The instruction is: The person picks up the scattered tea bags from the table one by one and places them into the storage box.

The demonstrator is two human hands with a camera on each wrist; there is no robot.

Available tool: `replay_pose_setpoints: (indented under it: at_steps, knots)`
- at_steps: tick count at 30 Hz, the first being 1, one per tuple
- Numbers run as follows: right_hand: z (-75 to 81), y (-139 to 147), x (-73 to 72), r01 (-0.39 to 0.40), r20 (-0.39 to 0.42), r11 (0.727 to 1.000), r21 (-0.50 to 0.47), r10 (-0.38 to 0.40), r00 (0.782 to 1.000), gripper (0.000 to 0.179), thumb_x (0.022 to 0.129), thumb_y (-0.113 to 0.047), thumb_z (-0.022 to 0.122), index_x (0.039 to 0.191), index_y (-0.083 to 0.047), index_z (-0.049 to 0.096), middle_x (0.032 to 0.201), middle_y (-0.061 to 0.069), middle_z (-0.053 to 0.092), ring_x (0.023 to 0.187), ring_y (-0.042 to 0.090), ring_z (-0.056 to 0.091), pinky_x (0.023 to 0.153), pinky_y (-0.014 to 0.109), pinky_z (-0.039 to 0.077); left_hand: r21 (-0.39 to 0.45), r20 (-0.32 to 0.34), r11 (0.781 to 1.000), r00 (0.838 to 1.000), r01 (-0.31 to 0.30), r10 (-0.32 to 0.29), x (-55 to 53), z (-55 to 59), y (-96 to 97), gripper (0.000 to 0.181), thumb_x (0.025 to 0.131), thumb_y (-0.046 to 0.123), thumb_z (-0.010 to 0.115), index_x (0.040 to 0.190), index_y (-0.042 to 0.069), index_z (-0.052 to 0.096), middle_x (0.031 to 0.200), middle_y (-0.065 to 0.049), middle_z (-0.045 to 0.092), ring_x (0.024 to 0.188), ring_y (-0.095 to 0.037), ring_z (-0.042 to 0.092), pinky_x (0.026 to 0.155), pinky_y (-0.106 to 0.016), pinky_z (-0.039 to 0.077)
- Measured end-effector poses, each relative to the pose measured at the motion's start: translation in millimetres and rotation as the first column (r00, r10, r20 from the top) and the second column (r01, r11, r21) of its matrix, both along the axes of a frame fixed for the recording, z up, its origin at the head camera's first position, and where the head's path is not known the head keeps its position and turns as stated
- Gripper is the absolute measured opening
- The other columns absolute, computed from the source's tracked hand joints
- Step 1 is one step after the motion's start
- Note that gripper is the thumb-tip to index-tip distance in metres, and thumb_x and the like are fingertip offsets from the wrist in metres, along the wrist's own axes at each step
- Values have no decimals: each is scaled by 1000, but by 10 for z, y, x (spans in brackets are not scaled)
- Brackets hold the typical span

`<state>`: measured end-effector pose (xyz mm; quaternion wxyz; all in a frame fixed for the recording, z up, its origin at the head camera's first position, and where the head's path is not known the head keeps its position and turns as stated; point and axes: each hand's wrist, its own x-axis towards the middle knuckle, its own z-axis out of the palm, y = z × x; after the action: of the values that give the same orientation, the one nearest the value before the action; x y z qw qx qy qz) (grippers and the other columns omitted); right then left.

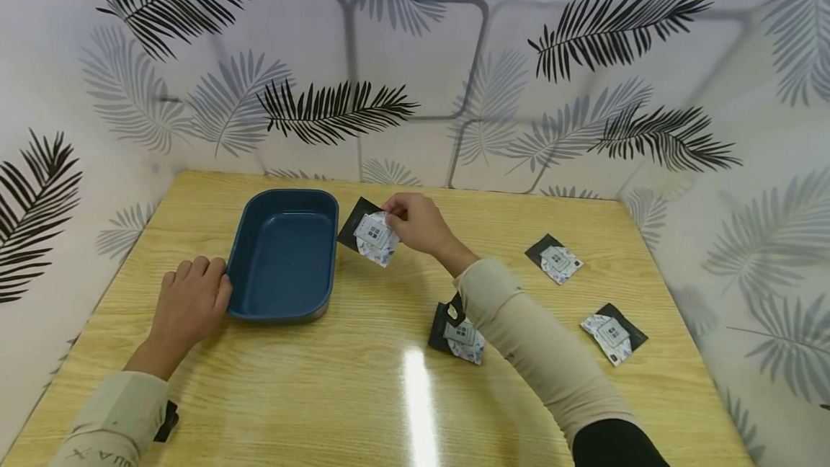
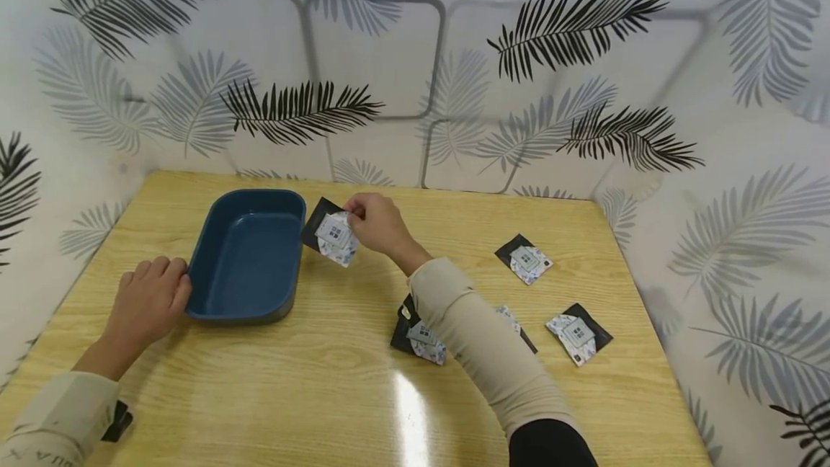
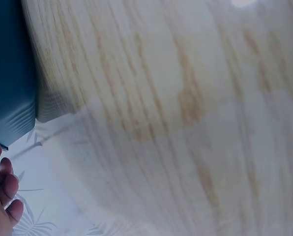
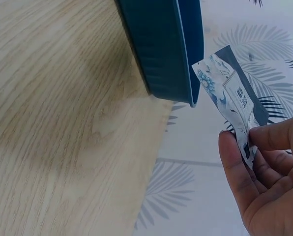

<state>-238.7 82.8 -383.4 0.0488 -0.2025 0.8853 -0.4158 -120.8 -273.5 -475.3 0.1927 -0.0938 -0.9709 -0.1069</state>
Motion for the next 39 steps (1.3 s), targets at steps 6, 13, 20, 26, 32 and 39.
replay_pose_setpoints:
  at_steps: [6, 13, 20, 26, 32, 39]
  knots:
    - [-4, -108, 19, -34, -2, 999, -1, 34, 999, 16, 95, -2, 57, 106, 3, 69, 97, 18, 72, 79, 19, 66, 67, 20, 50, -11, -8, 1000, 1000, 14, -14, -18, 5, -14, 13, 99, 13, 46, 88, 5, 46, 82, -13, 46, 68, -30, 38, 61, -38, 23]
    - [-35, -169, 48, -56, -21, 998, 15, 56, 998, 16, 95, -2, 58, 105, 2, 70, 96, 17, 73, 77, 18, 64, 67, 19, 47, -25, 12, 1000, 1000, 20, -19, -13, -10, 3, 13, 98, 13, 48, 88, 5, 47, 83, -12, 47, 69, -29, 38, 62, -38, 25]
    - [-24, -239, 82, -78, -36, 996, 36, 80, 996, 17, 96, -3, 58, 107, 1, 70, 98, 16, 73, 81, 20, 65, 70, 20, 47, -31, -3, 999, 1000, 22, -22, -12, -23, 28, 13, 98, 13, 48, 88, 5, 47, 82, -13, 47, 69, -29, 38, 61, -39, 26]
    - [-34, -355, 103, -101, -39, 993, 55, 103, 994, 17, 96, -4, 58, 108, 0, 70, 99, 14, 72, 83, 20, 65, 72, 20, 47, -28, -2, 999, 1000, 17, -17, -9, -31, 40, 13, 98, 13, 48, 87, 6, 46, 82, -12, 47, 68, -29, 38, 61, -38, 25]
    - [-64, -485, 125, -132, -54, 988, 79, 137, 989, 17, 98, -4, 56, 108, -2, 69, 100, 13, 72, 85, 19, 65, 73, 20, 47, -35, 12, 999, 1000, 12, -12, 0, -54, 37, 13, 99, 14, 47, 89, 5, 47, 84, -12, 48, 70, -29, 39, 62, -38, 25]
    - [-46, -550, 178, -157, -78, 982, 101, 166, 983, 18, 99, -6, 55, 110, -2, 69, 103, 13, 72, 88, 20, 67, 77, 24, 51, -45, -6, 999, 1000, 12, -12, 6, -43, 56, 14, 98, 14, 48, 87, 6, 47, 81, -12, 47, 67, -27, 38, 61, -37, 25]
